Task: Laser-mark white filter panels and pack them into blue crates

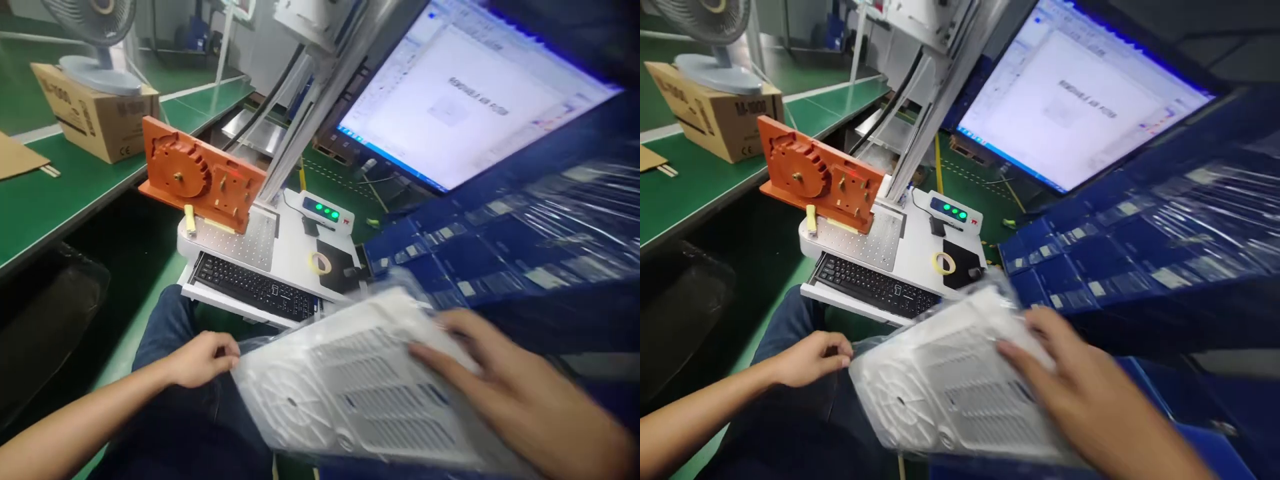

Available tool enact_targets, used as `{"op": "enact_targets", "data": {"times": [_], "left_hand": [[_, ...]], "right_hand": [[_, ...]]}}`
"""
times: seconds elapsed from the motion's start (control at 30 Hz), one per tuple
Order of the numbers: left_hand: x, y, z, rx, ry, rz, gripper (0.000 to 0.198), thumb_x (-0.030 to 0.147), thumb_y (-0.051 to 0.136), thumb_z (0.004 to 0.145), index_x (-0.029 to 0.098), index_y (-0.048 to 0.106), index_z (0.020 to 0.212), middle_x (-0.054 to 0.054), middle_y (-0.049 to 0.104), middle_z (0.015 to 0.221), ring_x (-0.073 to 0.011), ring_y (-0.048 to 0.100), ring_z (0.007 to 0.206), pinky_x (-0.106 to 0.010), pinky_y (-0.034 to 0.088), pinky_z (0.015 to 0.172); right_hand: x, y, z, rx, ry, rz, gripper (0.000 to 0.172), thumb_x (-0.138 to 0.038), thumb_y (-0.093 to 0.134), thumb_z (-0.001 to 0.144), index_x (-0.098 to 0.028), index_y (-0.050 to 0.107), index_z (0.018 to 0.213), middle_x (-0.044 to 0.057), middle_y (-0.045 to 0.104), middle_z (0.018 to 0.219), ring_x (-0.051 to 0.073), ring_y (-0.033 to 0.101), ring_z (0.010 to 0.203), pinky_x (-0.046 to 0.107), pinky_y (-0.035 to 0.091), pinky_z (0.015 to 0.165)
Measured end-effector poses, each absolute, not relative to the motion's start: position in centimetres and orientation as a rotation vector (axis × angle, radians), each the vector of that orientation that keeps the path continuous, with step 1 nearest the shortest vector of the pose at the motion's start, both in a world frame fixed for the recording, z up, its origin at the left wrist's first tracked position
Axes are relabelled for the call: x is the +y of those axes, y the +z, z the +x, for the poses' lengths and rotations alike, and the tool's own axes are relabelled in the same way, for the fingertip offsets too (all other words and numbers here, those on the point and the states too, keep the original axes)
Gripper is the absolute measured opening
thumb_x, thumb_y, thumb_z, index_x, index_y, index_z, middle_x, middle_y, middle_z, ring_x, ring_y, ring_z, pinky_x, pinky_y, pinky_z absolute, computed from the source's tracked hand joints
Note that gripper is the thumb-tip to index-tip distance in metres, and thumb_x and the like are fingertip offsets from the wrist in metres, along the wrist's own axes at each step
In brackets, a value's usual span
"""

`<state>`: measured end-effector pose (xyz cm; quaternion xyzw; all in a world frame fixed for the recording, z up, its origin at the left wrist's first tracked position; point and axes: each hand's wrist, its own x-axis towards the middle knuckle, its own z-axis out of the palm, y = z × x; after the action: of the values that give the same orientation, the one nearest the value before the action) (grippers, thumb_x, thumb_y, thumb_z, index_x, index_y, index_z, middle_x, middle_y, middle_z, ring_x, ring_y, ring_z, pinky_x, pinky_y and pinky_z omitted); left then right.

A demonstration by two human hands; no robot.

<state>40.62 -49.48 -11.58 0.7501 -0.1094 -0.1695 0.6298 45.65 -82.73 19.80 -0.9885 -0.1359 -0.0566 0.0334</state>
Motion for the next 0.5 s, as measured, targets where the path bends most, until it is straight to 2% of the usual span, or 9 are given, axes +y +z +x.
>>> {"op": "enact_targets", "data": {"times": [0.03, 0.13, 0.2, 0.27, 0.33, 0.4, 0.5], "left_hand": [[-49.0, -9.5, 41.3, -0.248, -0.259, 1.727, 0.028, 0.044, 0.067, 0.101, 0.018, 0.075, 0.105, -0.005, 0.078, 0.099, -0.0215, 0.071, 0.091, -0.030, 0.053, 0.079], [-49.0, -2.6, 43.9, -0.332, 0.089, 1.745, 0.028, 0.042, 0.063, 0.106, 0.020, 0.072, 0.120, -0.008, 0.077, 0.115, -0.0224, 0.072, 0.100, -0.030, 0.055, 0.078], [-49.8, 1.6, 45.7, -0.500, 0.361, 1.728, 0.029, 0.038, 0.065, 0.107, 0.020, 0.069, 0.130, -0.012, 0.075, 0.131, -0.0234, 0.073, 0.110, -0.033, 0.059, 0.087], [-50.8, 5.2, 47.4, -0.716, 0.614, 1.680, 0.030, 0.033, 0.065, 0.108, 0.019, 0.066, 0.134, -0.015, 0.072, 0.141, -0.0255, 0.071, 0.125, -0.039, 0.057, 0.106], [-51.8, 8.2, 48.8, -0.905, 0.713, 1.648, 0.024, 0.029, 0.060, 0.111, 0.018, 0.067, 0.131, -0.015, 0.074, 0.137, -0.0255, 0.070, 0.130, -0.040, 0.053, 0.114], [-52.6, 10.6, 49.5, -1.054, 0.632, 1.670, 0.022, 0.029, 0.054, 0.114, 0.017, 0.070, 0.124, -0.012, 0.079, 0.125, -0.0222, 0.075, 0.119, -0.034, 0.056, 0.105], [-53.2, 13.0, 49.7, -1.209, 0.432, 1.843, 0.028, 0.036, 0.052, 0.116, 0.018, 0.073, 0.119, -0.008, 0.082, 0.110, -0.0188, 0.078, 0.096, -0.028, 0.055, 0.086]], "right_hand": [[-81.2, 19.3, 45.7, -0.401, -0.032, -3.031, 0.023, -0.050, 0.052, 0.104, -0.029, 0.060, 0.106, 0.006, 0.076, 0.088, 0.028, 0.074, 0.078, 0.037, 0.053, 0.071], [-77.2, 18.0, 46.4, -0.449, -0.025, -3.146, 0.015, -0.040, 0.047, 0.105, -0.027, 0.055, 0.107, 0.006, 0.076, 0.083, 0.033, 0.076, 0.083, 0.038, 0.045, 0.069], [-75.4, 17.3, 46.7, -0.594, -0.156, -3.264, 0.015, -0.037, 0.053, 0.107, -0.024, 0.056, 0.112, 0.006, 0.076, 0.081, 0.034, 0.076, 0.078, 0.036, 0.039, 0.064], [-74.5, 16.6, 46.3, -0.773, -0.372, -3.311, 0.019, -0.034, 0.063, 0.105, -0.022, 0.059, 0.119, 0.005, 0.076, 0.084, 0.033, 0.076, 0.072, 0.037, 0.035, 0.058], [-74.0, 15.8, 45.3, -0.965, -0.625, -3.228, 0.023, -0.026, 0.072, 0.100, -0.020, 0.062, 0.120, 0.006, 0.077, 0.091, 0.031, 0.075, 0.071, 0.039, 0.038, 0.056], [-73.8, 15.3, 43.9, -1.143, -0.835, -3.031, 0.027, -0.020, 0.076, 0.097, -0.017, 0.065, 0.121, 0.008, 0.077, 0.098, 0.031, 0.076, 0.079, 0.041, 0.049, 0.062], [-74.6, 15.2, 41.3, -1.281, -1.012, -2.677, 0.021, -0.016, 0.072, 0.101, -0.016, 0.070, 0.123, 0.011, 0.078, 0.114, 0.031, 0.077, 0.103, 0.045, 0.060, 0.085]]}}
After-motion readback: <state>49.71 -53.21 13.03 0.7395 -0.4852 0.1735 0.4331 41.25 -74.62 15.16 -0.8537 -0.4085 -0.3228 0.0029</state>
